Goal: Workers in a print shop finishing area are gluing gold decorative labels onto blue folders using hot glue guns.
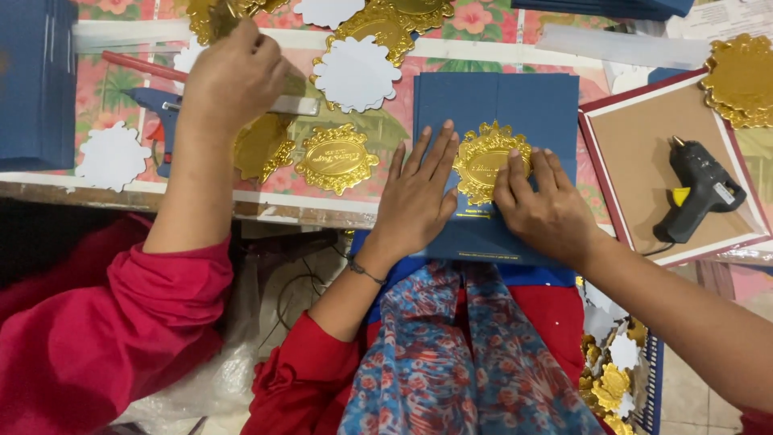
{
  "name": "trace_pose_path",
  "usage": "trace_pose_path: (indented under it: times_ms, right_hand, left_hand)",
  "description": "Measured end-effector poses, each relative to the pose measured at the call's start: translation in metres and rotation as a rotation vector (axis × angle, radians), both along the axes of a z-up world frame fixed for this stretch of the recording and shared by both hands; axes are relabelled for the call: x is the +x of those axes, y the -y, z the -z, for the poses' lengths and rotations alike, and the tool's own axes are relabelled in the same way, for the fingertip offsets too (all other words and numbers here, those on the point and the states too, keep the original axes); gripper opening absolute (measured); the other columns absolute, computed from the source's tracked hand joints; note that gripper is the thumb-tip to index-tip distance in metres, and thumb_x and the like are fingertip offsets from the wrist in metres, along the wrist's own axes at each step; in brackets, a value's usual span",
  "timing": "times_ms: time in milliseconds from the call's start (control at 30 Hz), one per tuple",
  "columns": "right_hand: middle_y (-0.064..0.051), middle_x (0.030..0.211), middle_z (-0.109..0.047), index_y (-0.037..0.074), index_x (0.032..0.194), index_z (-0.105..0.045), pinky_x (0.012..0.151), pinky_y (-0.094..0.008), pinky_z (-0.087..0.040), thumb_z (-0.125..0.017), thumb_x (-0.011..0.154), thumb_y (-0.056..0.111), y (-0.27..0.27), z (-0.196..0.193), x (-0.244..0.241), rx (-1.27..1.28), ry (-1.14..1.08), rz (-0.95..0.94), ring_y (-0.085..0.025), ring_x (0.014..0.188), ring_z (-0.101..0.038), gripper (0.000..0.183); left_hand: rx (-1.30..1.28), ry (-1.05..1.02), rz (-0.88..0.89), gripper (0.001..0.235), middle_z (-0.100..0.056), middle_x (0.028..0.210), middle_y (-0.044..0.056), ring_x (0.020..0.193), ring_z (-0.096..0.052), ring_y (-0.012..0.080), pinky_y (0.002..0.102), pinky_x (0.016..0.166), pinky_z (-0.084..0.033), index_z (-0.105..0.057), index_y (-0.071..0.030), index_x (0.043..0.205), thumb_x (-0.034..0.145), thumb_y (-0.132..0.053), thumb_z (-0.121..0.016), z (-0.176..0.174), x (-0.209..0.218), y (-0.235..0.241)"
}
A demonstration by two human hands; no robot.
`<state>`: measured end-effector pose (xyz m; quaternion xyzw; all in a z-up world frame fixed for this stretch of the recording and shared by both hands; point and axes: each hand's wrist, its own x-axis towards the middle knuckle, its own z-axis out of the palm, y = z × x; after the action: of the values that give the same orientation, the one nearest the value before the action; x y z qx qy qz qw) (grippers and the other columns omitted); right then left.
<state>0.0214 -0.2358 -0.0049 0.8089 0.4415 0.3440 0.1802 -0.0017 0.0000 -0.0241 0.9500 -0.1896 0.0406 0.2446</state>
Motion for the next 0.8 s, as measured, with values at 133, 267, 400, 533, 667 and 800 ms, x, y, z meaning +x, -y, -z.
trace_pose_path:
  times_ms: [133,267,400,533,667,800]
  right_hand:
    - [-0.025,0.119,-0.072,-0.001,0.115,-0.067,0.089,-0.041,-0.062,-0.054,0.104,0.012,0.000,0.005,-0.002,0.026,0.012,0.002,-0.043,0.108,-0.074,0.021]
    - [-0.025,0.117,-0.073,0.000,0.115,-0.070,0.087,-0.040,-0.062,-0.055,0.102,0.013,0.002,0.001,-0.001,0.032,-0.014,-0.017,-0.042,0.107,-0.074,0.024]
    - [-0.024,0.117,-0.074,0.001,0.115,-0.071,0.088,-0.039,-0.062,-0.057,0.100,0.013,0.002,-0.001,-0.002,0.050,-0.052,-0.017,-0.041,0.108,-0.074,0.023]
    - [-0.024,0.116,-0.075,0.000,0.115,-0.071,0.085,-0.039,-0.062,-0.058,0.099,0.011,0.008,0.004,0.002,0.078,-0.095,-0.014,-0.041,0.107,-0.075,0.023]
    - [-0.018,0.112,-0.076,0.005,0.114,-0.071,0.081,-0.034,-0.062,-0.056,0.102,0.013,0.012,0.005,0.008,0.092,-0.201,0.019,-0.035,0.106,-0.076,0.021]
    - [-0.014,0.109,-0.077,0.008,0.110,-0.073,0.081,-0.032,-0.062,-0.062,0.100,0.019,0.008,0.003,0.004,0.127,-0.190,0.078,-0.031,0.105,-0.077,0.018]
  left_hand:
    - [0.013,-0.003,-0.001,0.073,-0.016,0.177,0.014,0.163,-0.016,0.0373,0.062,0.128,-0.010,-0.025,-0.007,0.169,0.103,-0.029,-0.048,0.001,-0.001,0.001]
    - [-0.005,0.016,-0.005,0.072,-0.016,0.177,0.014,0.163,-0.015,0.0372,0.062,0.128,-0.011,-0.025,-0.006,0.168,0.104,-0.029,-0.047,0.003,0.000,0.001]
    - [-0.003,0.012,-0.008,0.073,-0.015,0.177,0.013,0.163,-0.015,0.0364,0.061,0.128,-0.010,-0.024,-0.007,0.169,0.104,-0.030,-0.048,0.001,0.000,0.000]
    - [-0.002,0.016,-0.002,0.073,-0.014,0.177,0.013,0.163,-0.014,0.0360,0.062,0.128,-0.010,-0.023,-0.007,0.169,0.104,-0.029,-0.048,0.001,0.000,0.000]
    - [-0.020,-0.008,-0.014,0.070,-0.014,0.177,0.014,0.163,-0.014,0.0357,0.062,0.128,-0.009,-0.024,-0.006,0.168,0.105,-0.026,-0.046,-0.002,-0.001,0.001]
    - [-0.027,-0.048,-0.016,0.065,-0.015,0.177,0.014,0.163,-0.015,0.0361,0.061,0.128,-0.010,-0.024,-0.006,0.168,0.108,-0.023,-0.043,-0.010,-0.001,0.000]
